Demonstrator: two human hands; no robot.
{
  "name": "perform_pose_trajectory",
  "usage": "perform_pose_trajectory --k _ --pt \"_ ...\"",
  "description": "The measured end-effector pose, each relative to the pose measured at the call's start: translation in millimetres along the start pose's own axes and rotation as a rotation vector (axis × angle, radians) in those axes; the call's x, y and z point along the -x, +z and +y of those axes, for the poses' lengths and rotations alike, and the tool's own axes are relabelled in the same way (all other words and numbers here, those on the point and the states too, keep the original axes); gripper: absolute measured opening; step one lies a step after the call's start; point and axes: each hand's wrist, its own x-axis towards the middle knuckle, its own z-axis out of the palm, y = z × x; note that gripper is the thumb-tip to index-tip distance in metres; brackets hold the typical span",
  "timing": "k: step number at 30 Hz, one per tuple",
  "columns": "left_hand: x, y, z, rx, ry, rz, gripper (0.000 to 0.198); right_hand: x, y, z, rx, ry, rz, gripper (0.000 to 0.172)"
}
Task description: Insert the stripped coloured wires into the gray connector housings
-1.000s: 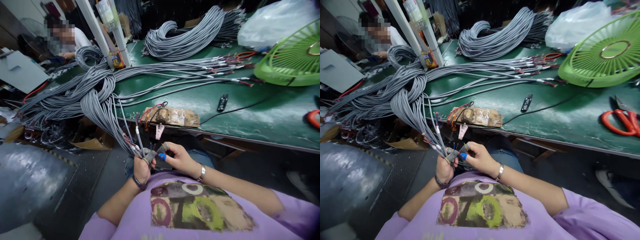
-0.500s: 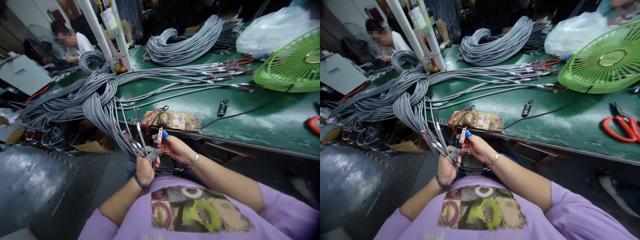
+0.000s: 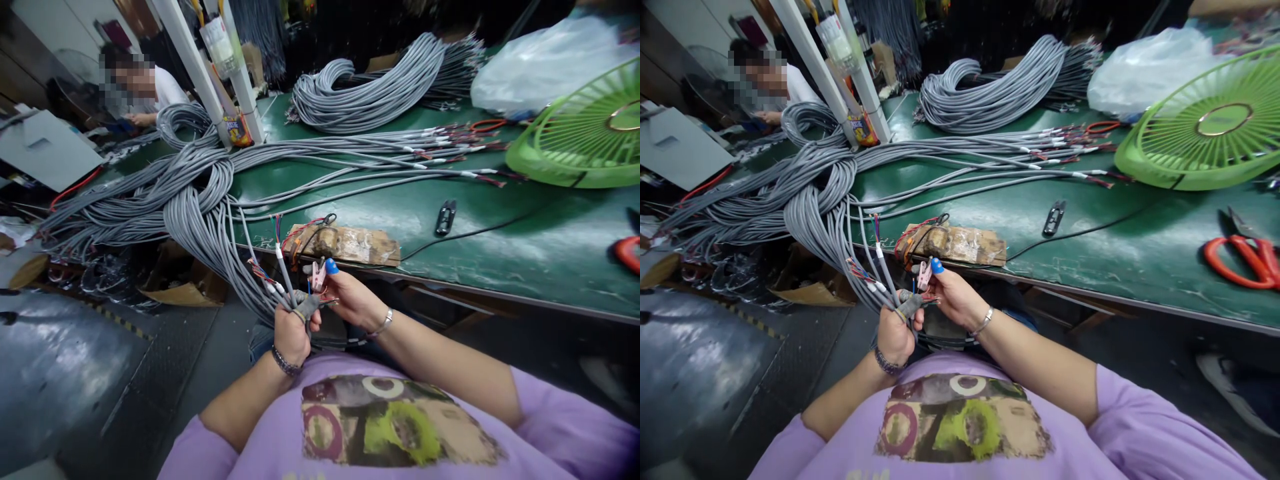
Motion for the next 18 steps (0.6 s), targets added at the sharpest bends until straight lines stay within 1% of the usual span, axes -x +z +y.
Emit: perform_pose_trajectory --k 2,5,12,15,18 --pt "-1 0.0 -1 -0.013 0.0 0.006 0.034 -1 2 -1 -0.066 0.012 0.009 0.038" --pt "-1 -1.0 -3 -0.037 -0.012 0.02 0.035 -3 2 -1 -0.091 0.005 0.024 0.036" --pt "0 -2.9 -4 -0.067 -0.018 0.012 0.038 0 3 2 -0.134 0.036 -0.005 0.039" --pt "4 -5.9 -4 -0.059 -0.008 0.003 0.037 6 -3 2 -0.1 0.109 0.009 0.042" --pt "9 -11.7 -6 -0.053 -0.014 0.013 0.035 15 -11 -2 0.021 0.216 -0.042 0.045"
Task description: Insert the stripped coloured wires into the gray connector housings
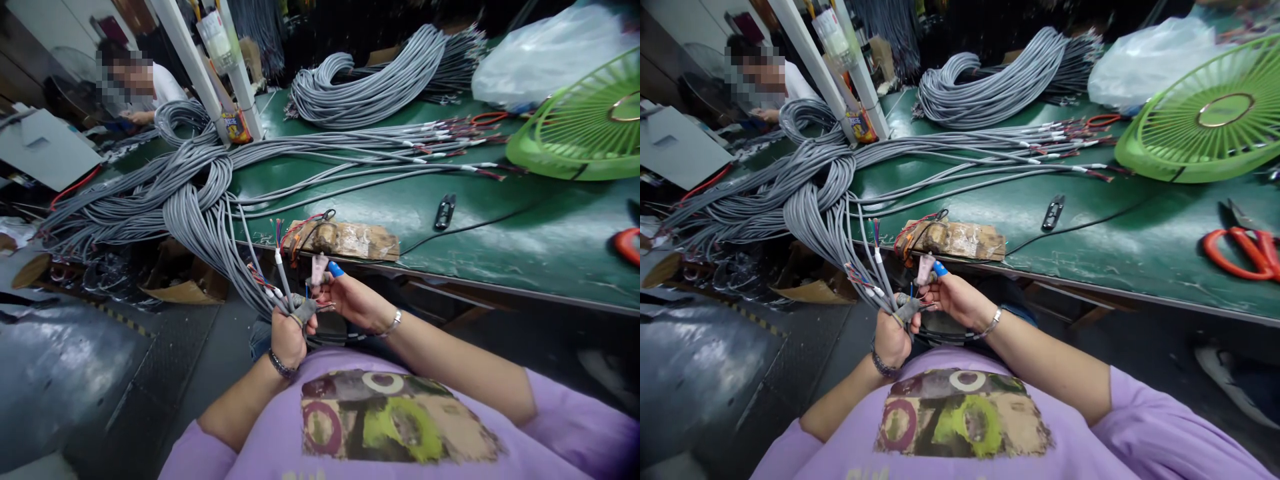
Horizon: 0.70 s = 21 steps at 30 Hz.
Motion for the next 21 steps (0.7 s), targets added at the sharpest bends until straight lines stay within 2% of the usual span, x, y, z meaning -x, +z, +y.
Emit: perform_pose_trajectory --k 4,10,17,21 --pt "5 -7.6 -4 -0.016 -0.005 0.004 0.032 14 -5 -8 0.265 0.044 -0.064 0.041" --pt "7 -11.0 -7 -0.045 0.008 -0.033 0.029 19 2 -20 0.606 -0.09 -0.068 0.028" --pt "8 -14.1 -9 -0.131 -0.034 -0.126 0.031 14 2 -15 0.581 -0.109 -0.058 0.028" --pt "7 -15.6 -7 -0.212 -0.12 -0.265 0.032 14 5 -6 0.555 -0.104 -0.076 0.031"
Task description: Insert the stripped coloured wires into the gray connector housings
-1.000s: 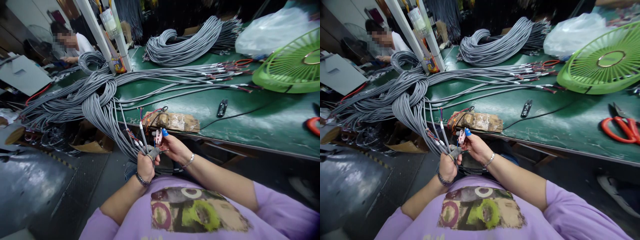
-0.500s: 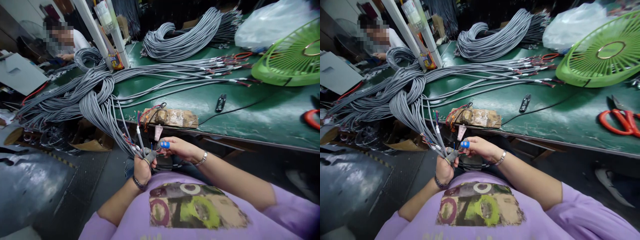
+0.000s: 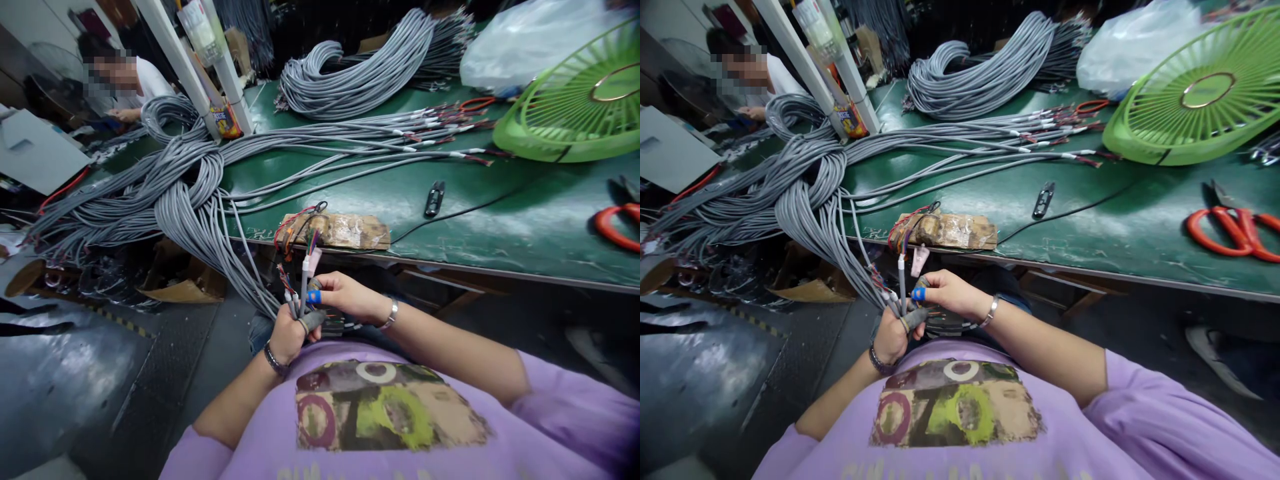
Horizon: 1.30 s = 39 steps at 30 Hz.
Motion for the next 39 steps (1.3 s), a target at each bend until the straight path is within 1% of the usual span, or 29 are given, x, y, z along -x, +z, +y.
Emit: perform_pose_trajectory --k 2,4,7,9,13,15,19,23,25,27,30,33,35,37,39 --pt "0 -0.3 2 -0.014 -0.033 -0.036 0.033 0 2 2 0.002 -0.013 -0.01 0.032" --pt "0 -0.1 3 0.012 -0.045 -0.016 0.034 0 0 5 -0.035 -0.024 0.023 0.033" --pt "0 1.0 4 0.109 0.003 0.075 0.033 0 -8 10 -0.217 0.004 0.102 0.034" --pt "0 2.2 3 0.182 0.053 0.142 0.032 0 -14 13 -0.337 0.041 0.119 0.036" --pt "-4 6.4 4 0.247 0.099 0.215 0.032 -8 -20 17 -0.424 0.098 0.151 0.042" --pt "-6 9.3 6 0.252 0.099 0.231 0.033 -15 -18 15 -0.445 0.099 0.135 0.044" --pt "-11 14.1 11 0.261 0.106 0.254 0.035 -25 -13 8 -0.448 0.031 0.061 0.044" --pt "-13 14.8 12 0.258 0.099 0.277 0.036 -15 -10 4 -0.38 0.054 0.01 0.049" --pt "-13 14.2 10 0.234 0.094 0.277 0.037 -6 -9 3 -0.304 0.044 0.014 0.044" --pt "-12 13.4 6 0.195 0.095 0.27 0.037 1 -7 2 -0.201 0.015 0.055 0.036" --pt "-11 11.8 0 0.16 0.091 0.209 0.035 1 -3 4 -0.111 -0.009 0.1 0.031" --pt "-9 9.3 -3 0.15 0.082 0.124 0.034 -7 0 12 -0.146 0.027 0.118 0.03" --pt "-6 7.6 -1 0.149 0.074 0.097 0.033 -15 0 18 -0.186 0.059 0.155 0.029" --pt "-3 6.6 1 0.158 0.07 0.087 0.032 -23 -3 23 -0.249 0.07 0.252 0.032" --pt "-1 6.7 5 0.189 0.078 0.099 0.031 -27 -8 24 -0.392 0.067 0.327 0.029"
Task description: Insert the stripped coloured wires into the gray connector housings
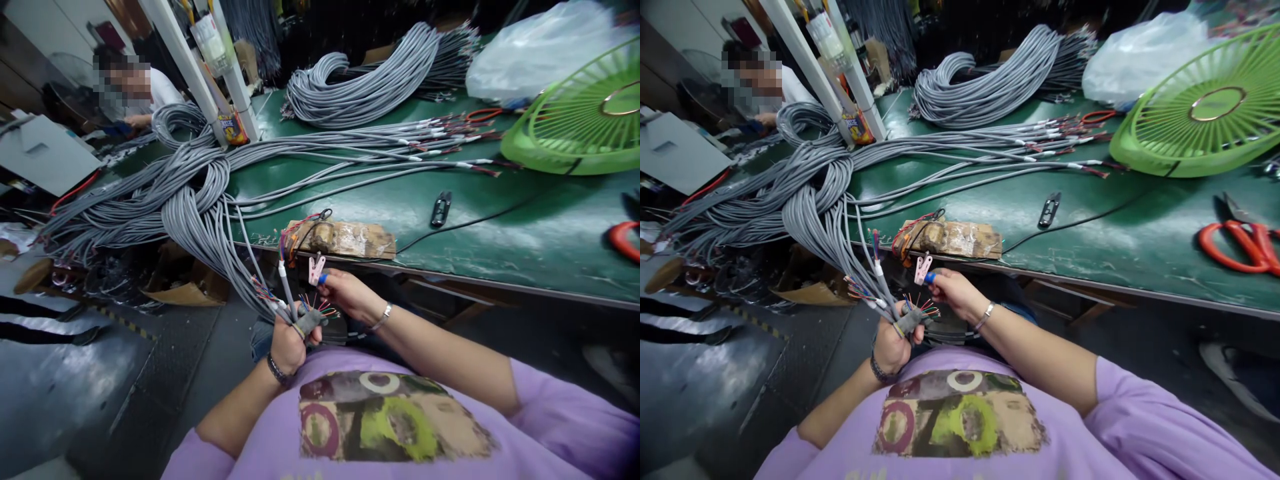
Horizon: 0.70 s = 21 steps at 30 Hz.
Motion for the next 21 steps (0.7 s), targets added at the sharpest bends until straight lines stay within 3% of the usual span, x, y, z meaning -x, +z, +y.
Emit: perform_pose_trajectory --k 3,6,14,21 --pt "-2 3.3 5 0.077 0.022 0.062 0.029 -2 -1 -8 -0.192 0.038 -0.075 0.034" --pt "-8 8.1 7 0.109 0.029 0.09 0.031 0 4 -17 -0.237 0.031 -0.186 0.041" --pt "-15 16.6 7 0.081 0.035 0.091 0.03 -2 22 -22 -0.295 -0.056 -0.106 0.034" --pt "-17 16.3 4 0.067 0.008 0.092 0.031 0 21 -18 -0.298 -0.046 -0.113 0.04"
